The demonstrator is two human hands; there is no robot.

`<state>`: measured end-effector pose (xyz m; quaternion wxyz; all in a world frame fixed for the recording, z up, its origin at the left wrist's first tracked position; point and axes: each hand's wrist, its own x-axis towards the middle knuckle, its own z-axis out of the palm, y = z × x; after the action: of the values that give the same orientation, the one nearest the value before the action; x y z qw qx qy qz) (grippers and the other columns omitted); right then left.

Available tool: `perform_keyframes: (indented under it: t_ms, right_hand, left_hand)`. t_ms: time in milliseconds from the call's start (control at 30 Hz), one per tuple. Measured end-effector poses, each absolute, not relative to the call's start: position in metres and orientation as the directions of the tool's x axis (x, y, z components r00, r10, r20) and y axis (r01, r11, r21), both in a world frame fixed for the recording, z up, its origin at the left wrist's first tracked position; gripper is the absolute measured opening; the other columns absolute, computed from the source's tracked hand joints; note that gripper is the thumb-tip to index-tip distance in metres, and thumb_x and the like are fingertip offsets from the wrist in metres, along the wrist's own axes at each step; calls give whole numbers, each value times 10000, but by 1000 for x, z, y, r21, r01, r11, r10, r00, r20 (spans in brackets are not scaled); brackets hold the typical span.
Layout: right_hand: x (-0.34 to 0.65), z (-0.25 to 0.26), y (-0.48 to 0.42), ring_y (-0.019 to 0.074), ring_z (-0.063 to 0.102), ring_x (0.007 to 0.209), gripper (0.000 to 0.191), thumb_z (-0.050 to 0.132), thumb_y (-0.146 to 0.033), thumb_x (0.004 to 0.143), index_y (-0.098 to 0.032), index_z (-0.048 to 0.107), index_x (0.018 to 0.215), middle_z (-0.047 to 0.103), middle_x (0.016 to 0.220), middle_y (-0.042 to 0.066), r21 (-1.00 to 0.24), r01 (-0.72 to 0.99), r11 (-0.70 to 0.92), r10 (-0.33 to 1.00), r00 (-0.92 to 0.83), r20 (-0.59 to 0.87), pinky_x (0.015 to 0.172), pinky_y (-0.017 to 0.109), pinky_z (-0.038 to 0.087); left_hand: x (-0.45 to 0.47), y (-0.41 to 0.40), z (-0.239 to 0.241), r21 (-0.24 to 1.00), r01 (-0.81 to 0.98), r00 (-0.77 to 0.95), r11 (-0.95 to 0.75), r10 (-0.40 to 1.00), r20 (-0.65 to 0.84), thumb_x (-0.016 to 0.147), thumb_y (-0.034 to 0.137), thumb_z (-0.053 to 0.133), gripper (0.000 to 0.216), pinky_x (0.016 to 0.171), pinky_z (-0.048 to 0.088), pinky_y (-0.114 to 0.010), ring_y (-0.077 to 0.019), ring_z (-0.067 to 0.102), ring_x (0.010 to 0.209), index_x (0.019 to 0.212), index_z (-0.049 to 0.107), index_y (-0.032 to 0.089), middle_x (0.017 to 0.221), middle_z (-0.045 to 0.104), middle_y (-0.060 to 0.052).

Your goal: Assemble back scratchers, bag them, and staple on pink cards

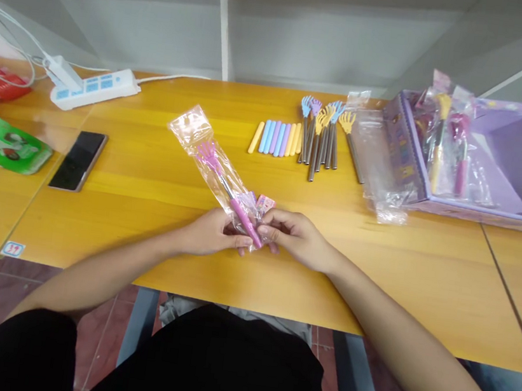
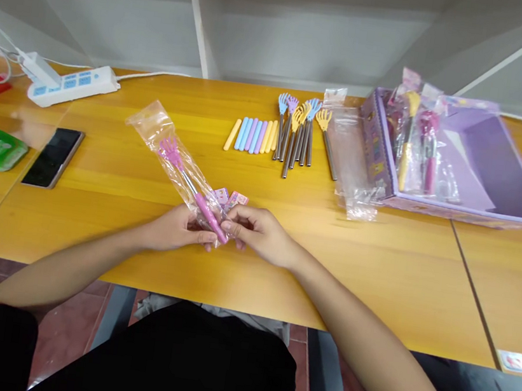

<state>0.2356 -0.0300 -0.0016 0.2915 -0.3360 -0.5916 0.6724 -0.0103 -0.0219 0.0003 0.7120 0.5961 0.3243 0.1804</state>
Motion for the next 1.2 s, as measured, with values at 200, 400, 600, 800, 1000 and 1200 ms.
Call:
perform_keyframes:
  t_ms: [200,400,600,800,1000,1200]
  right_hand:
    - [235,-3,-30,93,626,589,373,774,-526,979,-170,686,909,721,807,2,-980,-62,-191,778,-618,-112,586,243,540]
    - [235,-3,-33,97,671,639,299,735,-448,1025,-179,634,948,749,891,19,-966,-106,-237,726,-680,-103,617,247,573]
    - [240,16,-38,84,641,642,239,734,-406,1022,-186,646,993,789,949,39,-952,58,-300,502,-839,-210,558,206,532]
    - [235,21,-51,96,683,694,274,770,-444,983,-179,705,953,787,972,34,-914,240,-327,215,-923,-320,609,214,564]
    - [242,8,-40,109,616,604,370,757,-547,978,-184,685,976,669,741,-29,-954,277,-115,452,-840,-299,607,239,480]
    - [244,-6,-27,202,635,819,334,713,-437,1014,-214,660,1257,677,1041,76,-643,630,435,875,-465,137,724,322,485]
  left_hand:
    - [-12,-19,4,965,117,749,235,617,-241,973,411,769,298,823,623,-335,-168,741,821,1101,768,141,974,754,-79]
    - [-12,-23,7,960,86,761,268,604,-237,959,402,761,289,808,625,-365,-182,734,815,1101,720,154,1000,764,-85]
    - [-22,-6,1,998,-15,610,66,791,-43,884,442,795,337,903,571,-362,-241,708,1004,1083,738,175,1071,765,-79]
    - [-30,19,6,964,-242,200,107,978,-58,854,297,722,173,598,434,-220,-109,554,636,988,666,202,768,633,30]
    - [-20,5,-1,992,-22,373,122,922,-105,945,433,696,250,593,430,-227,-103,543,586,933,607,200,727,633,37]
    - [-9,-21,2,983,166,570,71,807,-155,1006,461,647,272,596,482,-238,-120,598,603,974,599,196,742,661,24]
